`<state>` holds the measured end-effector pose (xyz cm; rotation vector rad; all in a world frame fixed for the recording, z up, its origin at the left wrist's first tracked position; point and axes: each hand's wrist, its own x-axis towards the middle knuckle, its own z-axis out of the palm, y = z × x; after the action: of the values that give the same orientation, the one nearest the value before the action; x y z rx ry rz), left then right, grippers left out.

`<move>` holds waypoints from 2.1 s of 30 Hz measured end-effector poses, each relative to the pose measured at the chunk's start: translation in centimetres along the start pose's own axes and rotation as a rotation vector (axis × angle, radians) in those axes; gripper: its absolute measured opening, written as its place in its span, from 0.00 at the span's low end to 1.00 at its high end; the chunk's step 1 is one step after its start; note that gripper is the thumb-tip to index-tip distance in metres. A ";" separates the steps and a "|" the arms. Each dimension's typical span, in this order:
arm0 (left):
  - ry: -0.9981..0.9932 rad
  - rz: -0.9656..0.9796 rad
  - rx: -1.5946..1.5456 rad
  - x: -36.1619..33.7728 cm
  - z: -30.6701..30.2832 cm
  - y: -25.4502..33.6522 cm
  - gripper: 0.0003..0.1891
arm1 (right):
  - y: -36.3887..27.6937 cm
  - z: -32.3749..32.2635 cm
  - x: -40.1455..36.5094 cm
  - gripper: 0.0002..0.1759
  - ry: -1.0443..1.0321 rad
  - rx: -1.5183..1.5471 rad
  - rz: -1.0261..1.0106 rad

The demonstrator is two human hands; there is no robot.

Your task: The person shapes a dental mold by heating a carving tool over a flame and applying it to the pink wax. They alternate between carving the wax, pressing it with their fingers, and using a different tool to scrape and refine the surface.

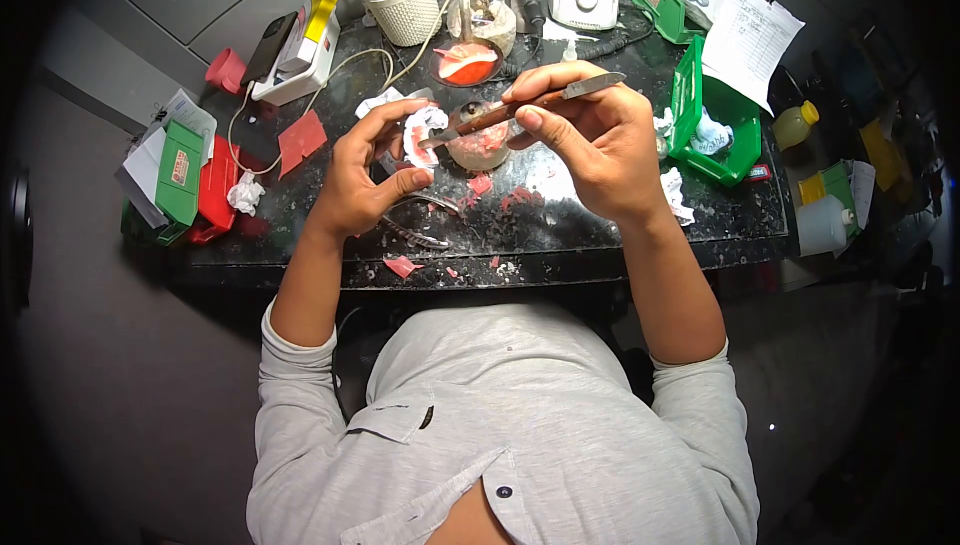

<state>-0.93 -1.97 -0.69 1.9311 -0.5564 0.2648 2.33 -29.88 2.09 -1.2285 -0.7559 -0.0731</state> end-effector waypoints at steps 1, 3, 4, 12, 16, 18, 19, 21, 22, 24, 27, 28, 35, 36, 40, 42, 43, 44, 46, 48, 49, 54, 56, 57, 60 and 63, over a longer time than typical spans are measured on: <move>0.001 0.001 -0.004 0.0 0.0 -0.1 0.37 | 0.0 0.0 0.0 0.08 -0.009 0.002 -0.003; 0.003 0.003 -0.008 0.0 0.0 -0.2 0.37 | 0.0 -0.1 0.0 0.08 -0.001 -0.002 -0.004; 0.003 0.003 -0.012 0.0 0.0 -0.3 0.38 | 0.0 -0.1 0.0 0.08 0.008 -0.005 -0.004; 0.001 0.008 -0.033 0.0 0.1 -0.4 0.37 | 0.0 0.0 0.0 0.08 0.012 -0.019 -0.017; 0.004 -0.001 -0.022 -0.1 0.0 -0.3 0.37 | -0.3 -0.4 0.3 0.07 0.132 -0.052 -0.021; 0.008 -0.005 -0.021 -0.1 0.0 -0.3 0.37 | -0.1 -1.1 0.5 0.07 0.237 -0.104 0.020; 0.008 -0.003 -0.017 -0.1 0.0 -0.3 0.37 | 0.0 -1.4 0.5 0.07 0.235 -0.099 0.034; 0.004 0.001 -0.016 0.0 0.1 -0.1 0.36 | 0.1 -1.6 0.5 0.08 0.238 -0.097 0.047; -0.003 -0.008 0.008 0.0 0.0 0.2 0.36 | 0.0 -1.4 0.4 0.08 0.187 -0.018 0.068; -0.010 -0.017 0.033 0.0 0.0 0.3 0.36 | 0.0 -0.7 0.3 0.08 0.106 0.069 0.112; -0.002 -0.012 0.011 -0.1 0.0 0.0 0.36 | 0.2 -0.3 0.2 0.08 0.082 0.071 0.133; -0.009 -0.017 0.023 -0.1 -0.1 0.2 0.37 | 0.2 -0.2 0.2 0.08 0.083 0.078 0.143; -0.044 -0.031 0.027 -0.1 0.0 0.3 0.37 | 0.5 -0.1 0.2 0.08 0.089 0.074 0.137; -0.045 -0.031 0.027 -0.1 0.0 0.4 0.37 | 0.5 0.0 0.2 0.08 0.089 0.074 0.137; -0.039 -0.016 0.021 -0.1 0.0 0.6 0.36 | 0.5 0.0 0.2 0.08 0.115 0.034 0.118; -0.041 -0.023 0.011 -0.1 0.0 0.6 0.36 | 0.5 0.0 0.2 0.08 0.108 0.038 0.126; -0.043 -0.023 0.021 -0.1 0.0 0.6 0.36 | 0.5 0.0 0.2 0.08 0.104 0.044 0.123; -0.044 -0.023 0.031 -0.1 0.0 0.6 0.36 | 0.5 0.0 0.2 0.08 0.100 0.051 0.120; -0.043 -0.020 0.028 -0.1 0.1 0.4 0.36 | 0.5 0.1 0.2 0.08 0.107 0.033 0.112; -0.042 -0.017 0.024 -0.1 0.1 0.4 0.36 | 0.5 0.1 0.2 0.08 0.115 0.014 0.104; -0.044 -0.016 0.034 -0.1 0.1 0.4 0.36 | 0.5 0.2 0.2 0.08 0.101 0.031 0.111; -0.041 -0.008 0.047 -0.1 0.0 0.3 0.36 | 0.4 0.3 0.2 0.08 0.114 0.004 0.098; -0.047 -0.039 0.058 -0.1 0.0 0.3 0.37 | 0.4 0.3 0.1 0.08 0.064 0.067 0.123; -0.047 -0.039 0.058 -0.1 0.0 0.3 0.37 | 0.5 0.3 0.1 0.08 0.065 0.067 0.123; -0.041 -0.018 0.059 -0.1 0.1 0.3 0.37 | 0.6 0.2 0.1 0.08 0.104 -0.010 0.117; -0.042 -0.030 0.059 -0.1 0.0 0.3 0.37 | 0.5 0.2 0.0 0.08 0.076 0.025 0.113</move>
<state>-1.19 -2.09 -0.49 2.0044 -0.5522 0.2246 2.51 -29.53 1.69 -1.2354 -0.6189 -0.0171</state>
